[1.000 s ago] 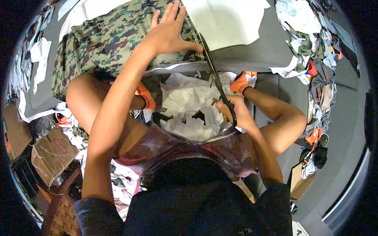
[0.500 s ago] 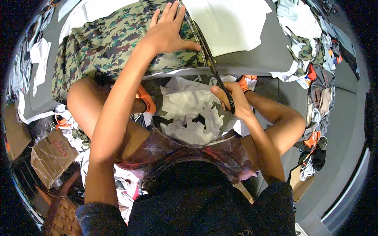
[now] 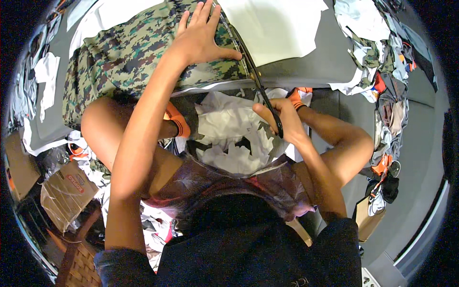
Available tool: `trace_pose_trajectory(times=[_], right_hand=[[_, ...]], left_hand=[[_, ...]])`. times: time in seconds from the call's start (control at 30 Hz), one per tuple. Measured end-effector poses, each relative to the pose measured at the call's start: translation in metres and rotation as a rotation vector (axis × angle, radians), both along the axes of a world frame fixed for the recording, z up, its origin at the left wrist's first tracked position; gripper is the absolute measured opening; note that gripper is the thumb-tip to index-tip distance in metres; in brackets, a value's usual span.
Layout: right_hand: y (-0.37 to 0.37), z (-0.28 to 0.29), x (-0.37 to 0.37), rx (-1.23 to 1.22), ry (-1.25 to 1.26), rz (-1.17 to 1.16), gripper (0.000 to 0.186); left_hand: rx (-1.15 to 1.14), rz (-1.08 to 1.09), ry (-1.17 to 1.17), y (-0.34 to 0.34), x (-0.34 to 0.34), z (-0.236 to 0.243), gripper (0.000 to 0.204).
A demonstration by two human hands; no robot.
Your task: Cutting camouflage and white fabric using a pair of scissors on a workbench.
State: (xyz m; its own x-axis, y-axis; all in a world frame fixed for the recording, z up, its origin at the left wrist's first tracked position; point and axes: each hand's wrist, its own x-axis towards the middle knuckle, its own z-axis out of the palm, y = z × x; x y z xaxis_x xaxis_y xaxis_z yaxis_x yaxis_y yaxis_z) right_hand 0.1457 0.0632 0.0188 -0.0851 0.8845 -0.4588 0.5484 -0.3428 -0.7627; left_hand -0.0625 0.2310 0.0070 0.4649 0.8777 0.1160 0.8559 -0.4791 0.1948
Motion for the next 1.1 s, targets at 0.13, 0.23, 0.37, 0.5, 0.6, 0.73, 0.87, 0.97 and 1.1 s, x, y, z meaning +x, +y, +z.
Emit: trace_pose_trajectory(times=[0.13, 0.23, 0.37, 0.5, 0.6, 0.73, 0.87, 0.97, 1.1], right_hand=[[-0.004, -0.004, 0.002, -0.022, -0.003, -0.058, 0.052], [-0.002, 0.003, -0.001, -0.014, -0.019, -0.004, 0.044], [-0.01, -0.003, 0.006, -0.015, 0.042, -0.014, 0.045], [-0.005, -0.001, 0.009, -0.036, 0.113, -0.034, 0.049], [0.005, 0.004, 0.005, -0.108, 0.144, -0.036, 0.049], [0.02, 0.006, -0.004, -0.064, 0.152, -0.009, 0.046], [0.025, 0.007, -0.009, -0.079, 0.136, -0.04, 0.048], [0.026, 0.008, -0.01, -0.104, 0.121, -0.081, 0.052], [0.028, 0.011, -0.01, -0.058, 0.07, -0.039, 0.054]], left_hand=[[0.01, -0.013, -0.014, 0.001, 0.001, -0.005, 0.114], [0.069, -0.003, -0.037, 0.004, -0.003, -0.015, 0.112], [0.055, -0.028, -0.093, 0.009, -0.004, -0.017, 0.113], [0.012, -0.046, -0.15, 0.028, -0.009, -0.012, 0.116], [-0.037, -0.034, -0.161, 0.047, -0.016, -0.009, 0.117], [0.042, -0.026, -0.13, 0.049, -0.017, -0.019, 0.117], [0.06, -0.002, -0.095, 0.049, -0.012, -0.019, 0.114], [0.056, 0.017, -0.067, 0.047, -0.009, -0.016, 0.112], [0.02, 0.036, -0.015, 0.046, -0.009, -0.013, 0.11]])
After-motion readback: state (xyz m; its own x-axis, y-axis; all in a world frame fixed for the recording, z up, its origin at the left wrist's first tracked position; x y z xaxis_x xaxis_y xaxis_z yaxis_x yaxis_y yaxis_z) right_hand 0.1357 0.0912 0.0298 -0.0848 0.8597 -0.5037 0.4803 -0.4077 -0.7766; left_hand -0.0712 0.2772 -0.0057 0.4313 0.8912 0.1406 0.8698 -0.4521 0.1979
